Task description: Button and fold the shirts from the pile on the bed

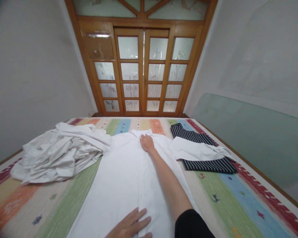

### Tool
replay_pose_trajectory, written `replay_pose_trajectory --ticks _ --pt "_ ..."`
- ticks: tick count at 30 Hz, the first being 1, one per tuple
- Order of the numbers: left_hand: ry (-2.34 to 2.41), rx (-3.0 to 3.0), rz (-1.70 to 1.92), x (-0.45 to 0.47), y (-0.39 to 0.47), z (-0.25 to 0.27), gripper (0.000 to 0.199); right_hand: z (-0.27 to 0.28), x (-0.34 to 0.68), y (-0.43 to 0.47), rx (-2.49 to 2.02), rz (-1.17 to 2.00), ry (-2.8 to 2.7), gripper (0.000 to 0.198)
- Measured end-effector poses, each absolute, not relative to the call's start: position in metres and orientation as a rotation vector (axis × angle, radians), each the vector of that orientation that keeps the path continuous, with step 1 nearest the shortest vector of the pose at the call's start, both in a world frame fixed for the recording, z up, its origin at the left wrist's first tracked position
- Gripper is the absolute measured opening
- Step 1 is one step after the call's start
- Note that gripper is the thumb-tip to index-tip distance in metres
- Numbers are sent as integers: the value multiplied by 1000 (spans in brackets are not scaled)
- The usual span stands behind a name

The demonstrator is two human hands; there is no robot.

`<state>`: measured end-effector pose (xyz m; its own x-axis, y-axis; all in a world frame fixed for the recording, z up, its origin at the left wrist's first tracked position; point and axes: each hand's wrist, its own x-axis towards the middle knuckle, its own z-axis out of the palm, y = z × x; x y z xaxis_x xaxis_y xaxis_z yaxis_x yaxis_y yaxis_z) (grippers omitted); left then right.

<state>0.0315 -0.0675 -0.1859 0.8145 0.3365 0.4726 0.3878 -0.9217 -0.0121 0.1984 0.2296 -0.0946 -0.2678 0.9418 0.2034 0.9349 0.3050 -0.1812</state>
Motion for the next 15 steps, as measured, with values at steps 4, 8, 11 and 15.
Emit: replay_pose_trajectory --ticks 4,8,11,15 --pt "-530 -2771 -821 28 -69 -166 36 -92 198 221 -1653 -96 -2297 32" --pt "-502 -2784 -785 27 -69 -152 30 -90 196 220 -1669 -142 -2314 34" --pt "-428 -2791 -744 27 -68 -152 31 -90 194 221 -1676 -131 -2337 37" --pt "-420 -2788 -731 27 -67 -157 27 -91 195 224 -1661 -89 -2359 41"
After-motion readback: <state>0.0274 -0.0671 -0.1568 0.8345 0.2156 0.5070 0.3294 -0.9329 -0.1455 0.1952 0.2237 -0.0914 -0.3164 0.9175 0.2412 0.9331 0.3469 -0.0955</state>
